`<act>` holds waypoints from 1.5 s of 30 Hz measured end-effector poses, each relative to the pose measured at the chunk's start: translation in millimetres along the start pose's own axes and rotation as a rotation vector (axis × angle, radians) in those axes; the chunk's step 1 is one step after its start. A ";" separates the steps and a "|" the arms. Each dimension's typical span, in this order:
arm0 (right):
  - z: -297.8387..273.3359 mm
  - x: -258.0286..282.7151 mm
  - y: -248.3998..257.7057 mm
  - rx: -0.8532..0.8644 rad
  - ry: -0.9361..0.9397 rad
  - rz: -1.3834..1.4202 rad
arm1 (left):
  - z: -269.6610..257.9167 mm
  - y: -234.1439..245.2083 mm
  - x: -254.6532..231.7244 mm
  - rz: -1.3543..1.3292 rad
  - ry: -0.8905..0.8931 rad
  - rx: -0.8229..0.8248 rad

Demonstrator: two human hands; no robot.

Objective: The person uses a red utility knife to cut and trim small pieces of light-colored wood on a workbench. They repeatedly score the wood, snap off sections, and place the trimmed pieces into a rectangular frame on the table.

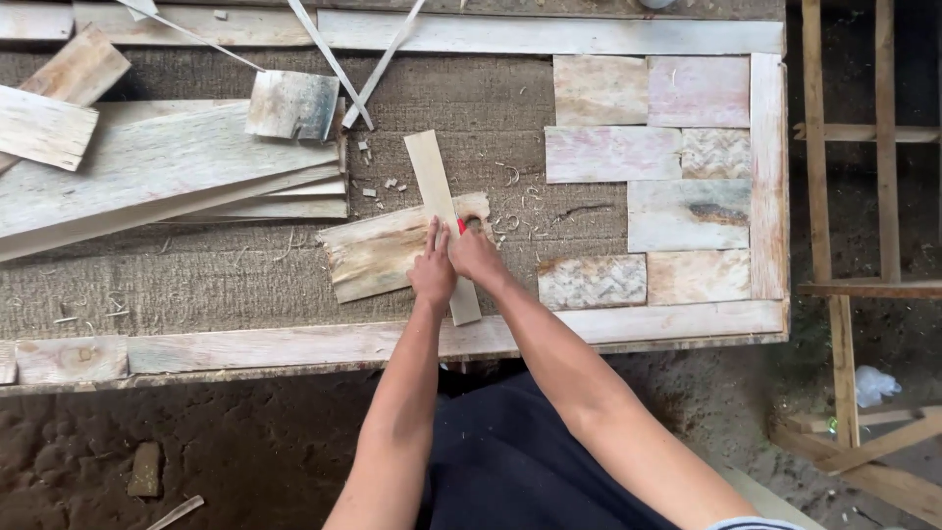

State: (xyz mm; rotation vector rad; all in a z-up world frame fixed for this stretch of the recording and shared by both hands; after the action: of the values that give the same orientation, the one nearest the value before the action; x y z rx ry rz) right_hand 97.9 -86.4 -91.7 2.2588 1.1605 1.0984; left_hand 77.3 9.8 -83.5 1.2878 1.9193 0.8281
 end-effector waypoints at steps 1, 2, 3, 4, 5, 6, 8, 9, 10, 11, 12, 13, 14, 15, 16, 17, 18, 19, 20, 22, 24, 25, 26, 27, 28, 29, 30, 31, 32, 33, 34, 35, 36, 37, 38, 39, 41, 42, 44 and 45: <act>-27.0 3.7 8.2 0.005 -0.007 -0.004 | -1.5 -3.6 0.5 -0.003 0.001 0.009; -54.3 7.6 13.3 0.042 -0.018 0.003 | -3.2 -7.1 1.8 -0.013 0.007 0.017; -75.2 16.5 24.4 0.067 -0.017 0.008 | 2.2 -3.7 0.3 -0.028 0.011 0.010; -68.4 5.1 21.5 0.063 -0.014 0.002 | 2.5 2.9 -3.4 -0.034 0.010 0.005; -66.6 -9.5 12.6 0.071 -0.027 -0.022 | -2.3 5.4 -3.3 -0.024 0.005 0.002; -64.9 -24.3 3.8 0.080 -0.040 -0.046 | -7.3 7.6 -3.5 -0.015 0.001 0.000; -137.4 18.0 35.3 0.090 -0.058 -0.011 | -12.0 5.8 0.1 -0.017 0.003 0.009; -170.4 40.2 54.4 0.095 -0.071 0.023 | -10.1 8.7 -1.7 -0.021 0.002 0.012; -154.2 22.3 42.5 0.086 -0.068 0.021 | -2.6 10.3 -4.6 -0.024 -0.003 0.005; -143.8 0.9 24.4 0.088 -0.076 0.011 | -1.9 6.0 -3.1 -0.023 -0.005 -0.003; -133.4 -20.7 6.2 0.091 -0.084 0.001 | -0.9 1.7 -1.5 -0.022 -0.007 -0.012; -131.3 -29.5 -0.8 0.087 -0.084 -0.001 | -2.5 1.9 -1.5 -0.024 -0.010 -0.014; -129.6 -39.3 -9.6 0.102 -0.102 0.026 | -4.1 1.9 -2.0 -0.033 -0.019 -0.006; -128.3 -48.8 -18.9 0.120 -0.119 0.051 | -6.3 1.6 -1.5 -0.043 -0.025 0.002; -129.1 -49.4 -15.3 0.119 -0.119 0.049 | -5.8 2.6 -2.5 -0.045 -0.025 0.001; -129.6 -48.7 -12.7 0.103 -0.111 0.106 | -5.4 3.0 -2.6 -0.041 -0.028 0.000; -129.6 -48.1 -9.9 0.088 -0.102 0.163 | -4.4 3.4 -2.9 -0.037 -0.032 0.000; -142.7 -38.5 1.3 0.091 -0.108 0.164 | -9.7 4.7 -2.9 -0.036 -0.032 0.005; -155.2 -28.2 13.5 0.080 -0.111 0.202 | -14.6 5.8 -2.5 -0.029 -0.026 0.018; -157.0 -15.1 31.0 0.062 -0.105 0.238 | -10.7 11.8 -4.2 -0.024 -0.022 0.018; -147.8 -15.9 31.6 0.045 -0.067 0.285 | -7.4 5.1 -2.7 -0.016 -0.016 0.015; -140.1 -14.8 32.3 0.050 -0.069 0.282 | -10.5 7.7 -3.4 -0.019 -0.013 0.019; -132.2 -13.6 35.2 0.024 -0.069 0.301 | -13.4 9.9 -4.3 -0.013 -0.013 0.028; -122.2 -10.2 39.1 -0.002 -0.065 0.319 | -14.3 14.8 -4.9 -0.008 -0.011 0.032; -118.7 -3.3 44.8 0.001 -0.062 0.315 | -15.3 15.9 -5.3 -0.012 -0.007 0.031; -114.8 5.8 50.2 0.007 -0.041 0.269 | -16.2 16.7 -4.7 -0.013 -0.005 0.036; -110.7 14.8 55.7 0.013 -0.020 0.222 | -16.9 17.5 -4.5 -0.015 -0.003 0.041; -102.6 16.8 55.1 0.018 -0.020 0.222 | -17.1 17.6 -3.5 -0.014 0.002 0.043; -94.0 21.1 58.3 -0.012 0.013 0.208 | -17.3 18.8 -3.3 -0.026 0.000 0.033; -84.9 25.4 63.4 -0.046 0.045 0.191 | -16.6 21.0 -5.0 -0.039 -0.004 0.022; -71.9 24.0 62.3 -0.044 0.046 0.191 | -17.7 23.1 -5.1 -0.040 -0.002 0.023; -58.9 22.3 62.0 -0.046 0.043 0.143 | -18.7 24.3 -5.3 -0.019 -0.001 0.033; -45.8 20.8 61.7 -0.048 0.039 0.095 | -19.6 25.5 -5.5 0.002 -0.001 0.044; -11.5 1.4 46.2 -0.046 0.040 0.094 | -19.6 28.1 -5.7 0.001 0.001 0.044; 22.8 -17.2 31.5 -0.056 0.051 0.084 | -19.7 30.8 -6.0 -0.008 0.002 0.043; 55.6 -36.8 15.2 -0.064 0.059 0.073 | -21.2 32.0 -5.5 -0.017 0.004 0.044; 54.4 -28.7 19.7 -0.066 0.054 0.076 | -21.8 30.1 -5.4 -0.023 0.009 0.052; 54.4 -24.0 22.7 -0.073 0.048 0.080 | -21.4 29.8 -5.4 -0.028 0.012 0.059; 44.8 -11.1 31.4 -0.062 0.045 0.060 | -20.0 30.4 -4.8 -0.031 0.011 0.059; 38.4 -6.7 35.1 -0.054 0.039 0.039 | -20.8 29.2 -5.2 -0.035 0.005 0.063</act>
State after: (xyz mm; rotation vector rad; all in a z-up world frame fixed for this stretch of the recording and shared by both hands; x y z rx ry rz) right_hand 143.5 -111.6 -97.1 2.2373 1.0921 1.1794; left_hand 76.9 11.2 -47.3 1.2864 1.9803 0.7602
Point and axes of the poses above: each hand's wrist, its own z-axis towards the middle knuckle, its own y-axis out of the back of the hand, x = y × z, the point moved 9 cm from there along z, towards the middle knuckle, and after that the axes turned 8 degrees about y, right-handed, at the moved point
